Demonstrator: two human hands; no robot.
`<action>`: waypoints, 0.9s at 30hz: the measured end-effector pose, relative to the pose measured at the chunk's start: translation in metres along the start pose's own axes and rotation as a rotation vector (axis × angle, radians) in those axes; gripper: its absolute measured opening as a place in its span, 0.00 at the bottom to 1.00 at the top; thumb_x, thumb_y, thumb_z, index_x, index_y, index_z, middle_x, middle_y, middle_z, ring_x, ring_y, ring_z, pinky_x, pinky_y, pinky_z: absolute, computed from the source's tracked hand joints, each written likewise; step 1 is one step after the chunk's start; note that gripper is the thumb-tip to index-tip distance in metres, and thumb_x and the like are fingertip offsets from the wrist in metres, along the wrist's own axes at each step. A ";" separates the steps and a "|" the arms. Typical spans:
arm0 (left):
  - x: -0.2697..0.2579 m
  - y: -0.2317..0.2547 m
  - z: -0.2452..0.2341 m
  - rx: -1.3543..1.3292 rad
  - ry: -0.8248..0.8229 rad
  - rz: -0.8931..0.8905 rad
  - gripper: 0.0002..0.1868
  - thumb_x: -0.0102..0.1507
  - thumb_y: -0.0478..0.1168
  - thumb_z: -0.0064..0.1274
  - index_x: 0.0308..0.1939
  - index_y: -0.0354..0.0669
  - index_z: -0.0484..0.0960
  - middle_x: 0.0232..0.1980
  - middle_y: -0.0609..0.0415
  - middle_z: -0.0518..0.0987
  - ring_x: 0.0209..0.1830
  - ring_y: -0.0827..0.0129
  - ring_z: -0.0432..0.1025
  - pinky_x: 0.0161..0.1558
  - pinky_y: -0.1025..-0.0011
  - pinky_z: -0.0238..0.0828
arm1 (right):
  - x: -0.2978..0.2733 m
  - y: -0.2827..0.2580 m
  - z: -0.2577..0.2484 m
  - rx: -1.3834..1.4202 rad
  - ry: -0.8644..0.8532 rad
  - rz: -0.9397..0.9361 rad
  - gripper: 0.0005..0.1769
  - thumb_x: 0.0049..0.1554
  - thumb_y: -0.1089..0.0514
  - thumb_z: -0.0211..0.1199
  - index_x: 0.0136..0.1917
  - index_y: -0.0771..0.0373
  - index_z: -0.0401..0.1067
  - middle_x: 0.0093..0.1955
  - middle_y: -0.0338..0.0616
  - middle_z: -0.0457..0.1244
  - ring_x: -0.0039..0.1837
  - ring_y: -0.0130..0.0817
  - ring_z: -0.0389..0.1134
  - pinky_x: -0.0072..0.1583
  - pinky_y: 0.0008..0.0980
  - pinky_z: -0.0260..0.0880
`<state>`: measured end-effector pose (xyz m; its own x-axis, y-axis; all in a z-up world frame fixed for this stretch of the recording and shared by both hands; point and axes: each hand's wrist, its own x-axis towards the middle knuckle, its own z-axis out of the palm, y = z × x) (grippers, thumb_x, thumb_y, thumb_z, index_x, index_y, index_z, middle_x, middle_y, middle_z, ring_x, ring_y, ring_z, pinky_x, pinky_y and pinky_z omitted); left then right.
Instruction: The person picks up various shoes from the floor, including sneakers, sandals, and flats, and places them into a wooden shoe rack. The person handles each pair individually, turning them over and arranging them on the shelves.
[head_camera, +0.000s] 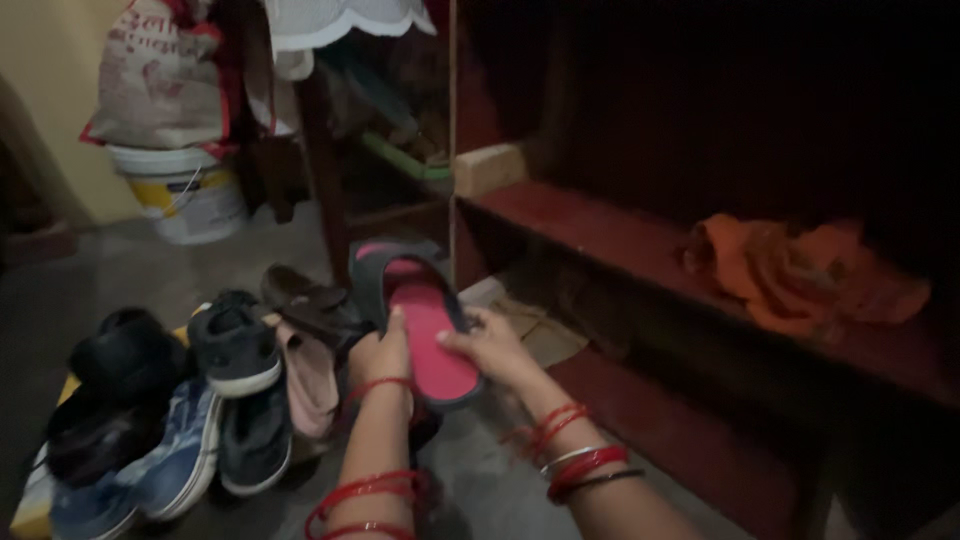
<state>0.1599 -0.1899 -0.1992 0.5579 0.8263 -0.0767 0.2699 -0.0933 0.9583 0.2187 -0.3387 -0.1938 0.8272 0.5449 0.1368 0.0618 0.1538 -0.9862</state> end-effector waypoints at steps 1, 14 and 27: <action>0.001 -0.001 0.002 -0.059 0.015 -0.007 0.35 0.62 0.65 0.53 0.50 0.35 0.86 0.56 0.37 0.83 0.58 0.46 0.77 0.59 0.56 0.69 | -0.004 -0.006 0.008 0.039 0.013 0.088 0.34 0.52 0.62 0.70 0.69 0.62 0.61 0.51 0.44 0.71 0.51 0.30 0.75 0.53 0.31 0.77; -0.019 -0.007 0.087 -0.174 -0.266 0.047 0.34 0.67 0.62 0.48 0.54 0.31 0.85 0.55 0.39 0.86 0.56 0.55 0.77 0.58 0.61 0.69 | -0.002 -0.004 -0.067 0.136 0.187 0.374 0.14 0.58 0.65 0.62 0.56 0.77 0.73 0.49 0.56 0.71 0.46 0.43 0.75 0.47 0.41 0.78; -0.045 -0.033 0.183 -0.176 -0.355 0.013 0.33 0.62 0.60 0.52 0.64 0.44 0.80 0.64 0.49 0.80 0.66 0.59 0.73 0.65 0.63 0.66 | -0.016 0.021 -0.160 -0.666 0.576 0.378 0.24 0.56 0.55 0.67 0.63 0.64 0.71 0.57 0.57 0.68 0.58 0.51 0.71 0.57 0.46 0.73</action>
<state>0.2693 -0.3261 -0.2780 0.8054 0.5793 -0.1255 0.1402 0.0196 0.9899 0.2961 -0.4756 -0.2313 0.9942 -0.0536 -0.0934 -0.1075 -0.5466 -0.8305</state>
